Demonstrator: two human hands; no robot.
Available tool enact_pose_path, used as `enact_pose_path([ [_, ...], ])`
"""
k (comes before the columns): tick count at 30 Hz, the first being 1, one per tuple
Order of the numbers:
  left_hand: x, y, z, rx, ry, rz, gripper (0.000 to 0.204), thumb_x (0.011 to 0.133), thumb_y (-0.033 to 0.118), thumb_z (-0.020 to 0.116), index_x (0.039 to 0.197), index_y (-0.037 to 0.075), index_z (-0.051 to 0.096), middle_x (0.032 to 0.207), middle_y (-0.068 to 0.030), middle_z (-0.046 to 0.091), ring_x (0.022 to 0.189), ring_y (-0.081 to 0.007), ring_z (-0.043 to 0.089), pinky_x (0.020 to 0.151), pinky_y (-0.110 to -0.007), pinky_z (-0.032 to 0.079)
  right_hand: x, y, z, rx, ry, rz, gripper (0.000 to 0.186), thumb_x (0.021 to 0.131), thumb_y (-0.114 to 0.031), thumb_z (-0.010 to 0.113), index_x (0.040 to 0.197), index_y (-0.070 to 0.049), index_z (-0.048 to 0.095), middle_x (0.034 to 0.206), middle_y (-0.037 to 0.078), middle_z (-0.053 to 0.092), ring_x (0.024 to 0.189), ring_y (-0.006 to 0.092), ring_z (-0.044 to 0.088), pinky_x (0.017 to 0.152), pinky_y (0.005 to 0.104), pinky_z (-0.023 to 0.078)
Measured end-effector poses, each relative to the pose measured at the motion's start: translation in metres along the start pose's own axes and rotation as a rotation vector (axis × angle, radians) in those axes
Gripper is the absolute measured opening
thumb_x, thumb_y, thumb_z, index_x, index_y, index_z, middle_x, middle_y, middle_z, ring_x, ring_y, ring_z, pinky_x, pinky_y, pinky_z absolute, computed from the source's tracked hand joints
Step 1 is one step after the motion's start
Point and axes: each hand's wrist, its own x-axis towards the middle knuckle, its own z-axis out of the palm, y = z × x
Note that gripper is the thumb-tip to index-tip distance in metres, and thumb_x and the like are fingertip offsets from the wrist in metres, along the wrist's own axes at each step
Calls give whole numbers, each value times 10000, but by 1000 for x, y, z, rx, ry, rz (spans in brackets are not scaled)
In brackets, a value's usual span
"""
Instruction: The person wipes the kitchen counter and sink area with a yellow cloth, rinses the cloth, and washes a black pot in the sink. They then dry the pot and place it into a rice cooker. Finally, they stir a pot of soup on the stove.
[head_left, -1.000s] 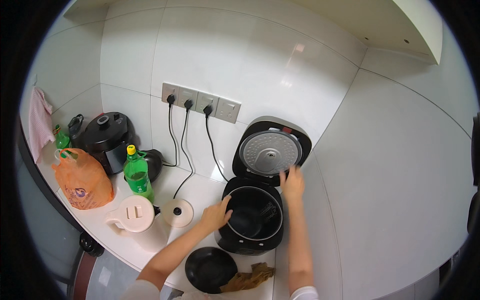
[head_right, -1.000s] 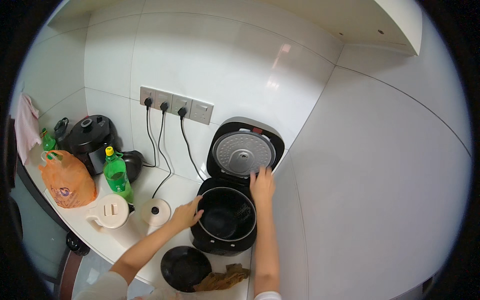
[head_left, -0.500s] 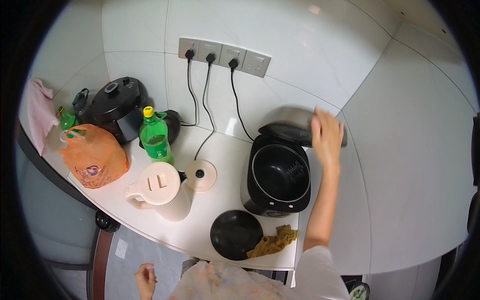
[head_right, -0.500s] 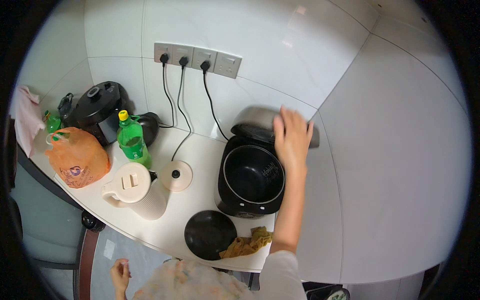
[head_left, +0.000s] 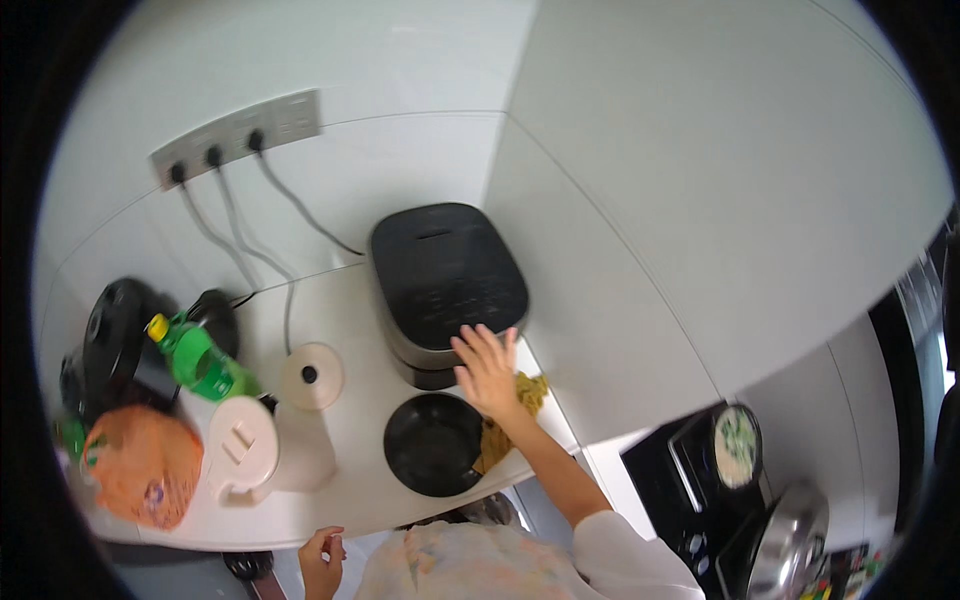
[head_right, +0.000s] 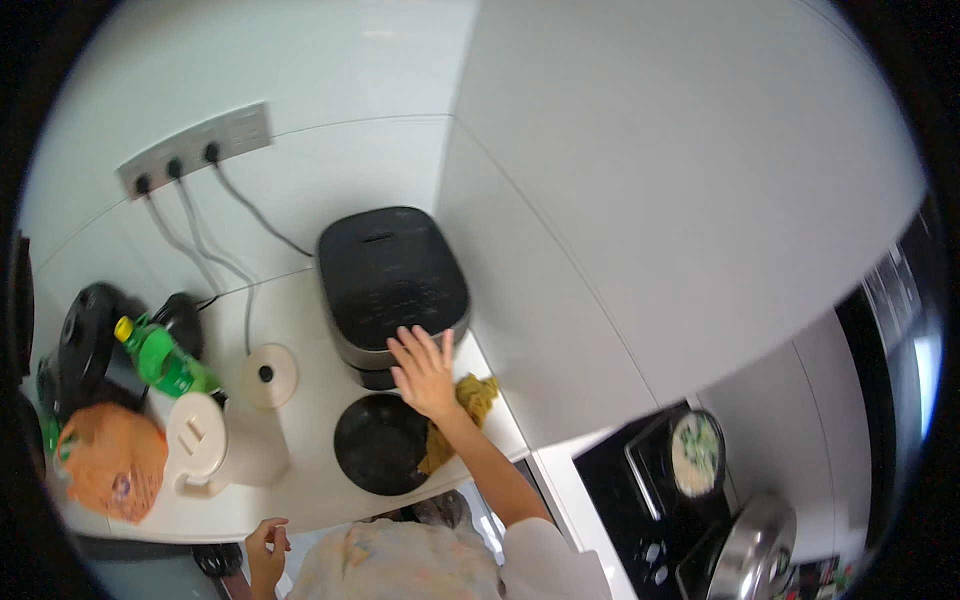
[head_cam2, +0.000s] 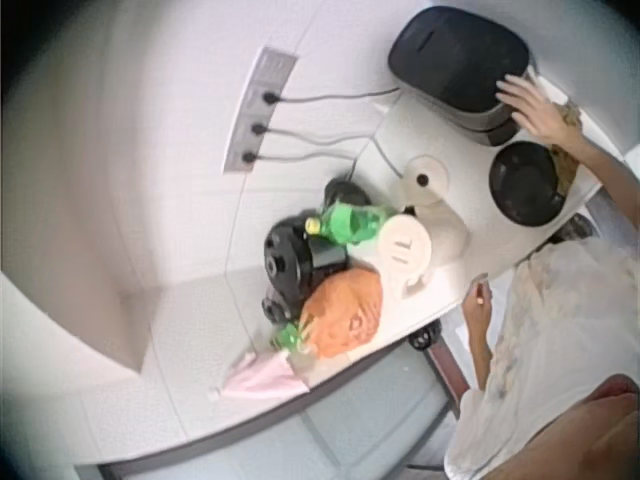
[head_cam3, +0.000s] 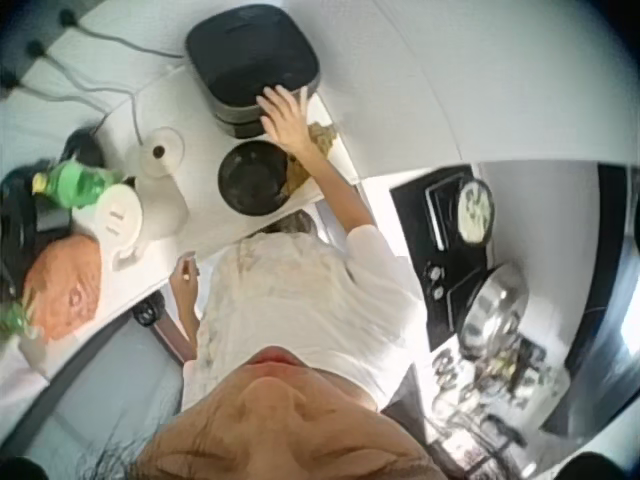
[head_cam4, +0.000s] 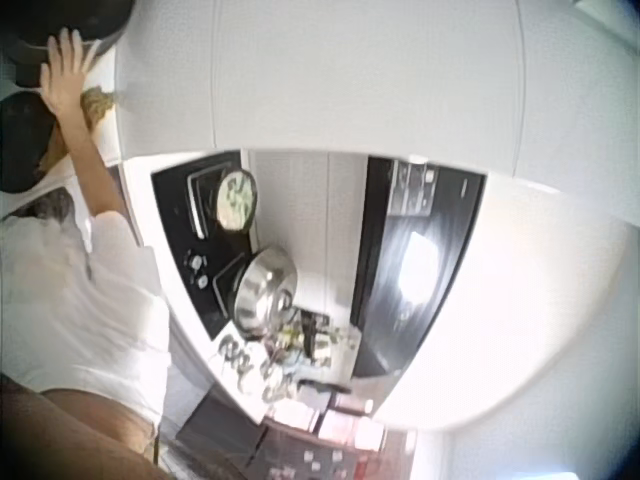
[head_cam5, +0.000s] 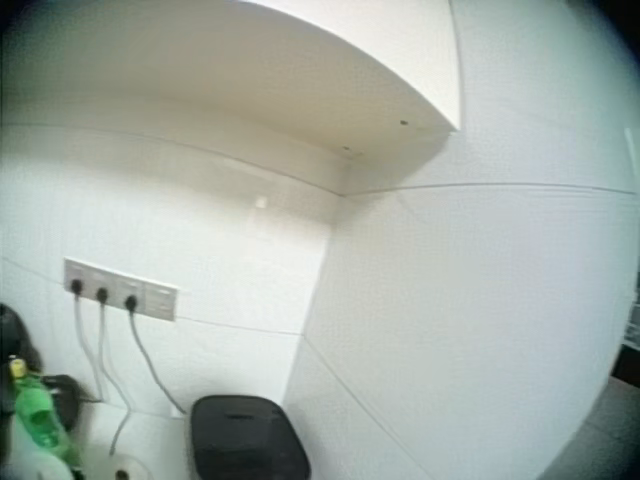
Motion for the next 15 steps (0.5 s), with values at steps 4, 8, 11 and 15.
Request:
enact_pose_path([
  [4,29,21,5,23,-328,-8,226,917,134,499,1078,7,594,746,-71,560,678,-137,531,631,-263,444,-4,-9,11,47,145,29,406,805,-163,581,1200,-84,533,1311,94,453,1267,293,354,1069,569,123],
  [8,51,37,20,19,-456,187,168,894,78,507,1013,12,605,640,-44,533,577,-116,516,546,-244,431,-22,-9,7,-15,-57,117,433,827,-188,564,1241,-84,491,1356,88,406,1293,294,318,1077,559,110],
  [11,64,45,24,135,-542,330,198,913,125,498,1050,39,611,673,-57,539,601,-146,514,567,-263,429,-65,-2,5,-60,54,491,464,833,-178,542,1275,-73,448,1411,129,314,1325,328,247,1077,566,80],
  [15,70,53,34,216,-611,349,209,921,154,489,1054,56,617,690,-72,559,607,-162,528,570,-273,429,-146,15,23,-280,-235,738,494,771,-196,585,1253,-147,487,1418,143,287,1300,378,258,1046,543,208],
])
